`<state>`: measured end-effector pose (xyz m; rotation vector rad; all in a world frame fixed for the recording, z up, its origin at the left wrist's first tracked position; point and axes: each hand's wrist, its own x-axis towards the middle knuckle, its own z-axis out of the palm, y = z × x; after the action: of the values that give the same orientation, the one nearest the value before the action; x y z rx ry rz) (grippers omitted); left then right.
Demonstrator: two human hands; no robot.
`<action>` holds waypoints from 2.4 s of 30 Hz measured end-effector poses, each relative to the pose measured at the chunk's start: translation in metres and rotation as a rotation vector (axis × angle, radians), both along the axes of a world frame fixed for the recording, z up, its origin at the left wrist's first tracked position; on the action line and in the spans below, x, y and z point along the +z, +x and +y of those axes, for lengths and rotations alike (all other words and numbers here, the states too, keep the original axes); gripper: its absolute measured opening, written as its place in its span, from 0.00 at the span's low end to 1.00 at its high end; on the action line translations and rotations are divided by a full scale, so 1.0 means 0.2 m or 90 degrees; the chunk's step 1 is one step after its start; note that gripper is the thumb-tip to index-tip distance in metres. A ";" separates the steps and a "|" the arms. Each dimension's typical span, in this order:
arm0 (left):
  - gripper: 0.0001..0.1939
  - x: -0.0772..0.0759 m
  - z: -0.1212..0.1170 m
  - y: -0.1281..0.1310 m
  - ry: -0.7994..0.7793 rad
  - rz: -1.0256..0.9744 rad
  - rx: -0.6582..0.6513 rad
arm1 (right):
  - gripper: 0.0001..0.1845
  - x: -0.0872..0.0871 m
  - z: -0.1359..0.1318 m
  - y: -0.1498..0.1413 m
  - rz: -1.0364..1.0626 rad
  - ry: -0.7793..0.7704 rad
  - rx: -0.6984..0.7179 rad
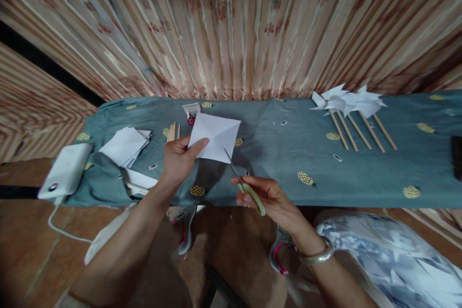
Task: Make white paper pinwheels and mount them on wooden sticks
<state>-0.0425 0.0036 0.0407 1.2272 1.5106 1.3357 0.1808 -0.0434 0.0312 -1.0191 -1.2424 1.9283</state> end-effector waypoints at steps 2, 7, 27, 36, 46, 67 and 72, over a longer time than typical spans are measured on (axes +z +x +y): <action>0.17 -0.01 0.00 0.01 0.003 0.011 -0.003 | 0.28 0.00 0.00 0.00 0.005 -0.008 -0.011; 0.17 -0.01 0.00 0.02 0.001 0.023 -0.018 | 0.26 0.00 -0.01 0.01 0.011 -0.012 -0.023; 0.14 0.00 0.01 0.06 -0.004 0.007 -0.028 | 0.26 0.00 -0.01 0.05 -0.025 0.006 -0.024; 0.16 -0.01 0.01 0.05 -0.008 0.020 -0.031 | 0.27 0.01 -0.01 0.03 -0.047 0.004 -0.039; 0.16 0.01 0.00 0.05 -0.014 0.016 -0.024 | 0.24 0.01 -0.01 0.03 -0.036 0.005 -0.040; 0.16 0.00 0.00 0.05 -0.011 0.014 -0.024 | 0.24 0.00 -0.01 0.02 -0.038 -0.011 -0.035; 0.17 -0.01 0.01 0.05 -0.012 0.019 -0.025 | 0.25 0.00 -0.01 0.02 -0.043 -0.014 -0.040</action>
<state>-0.0333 0.0048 0.0385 1.2641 1.5096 1.2808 0.1845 -0.0459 0.0303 -1.1297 -1.2135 1.8772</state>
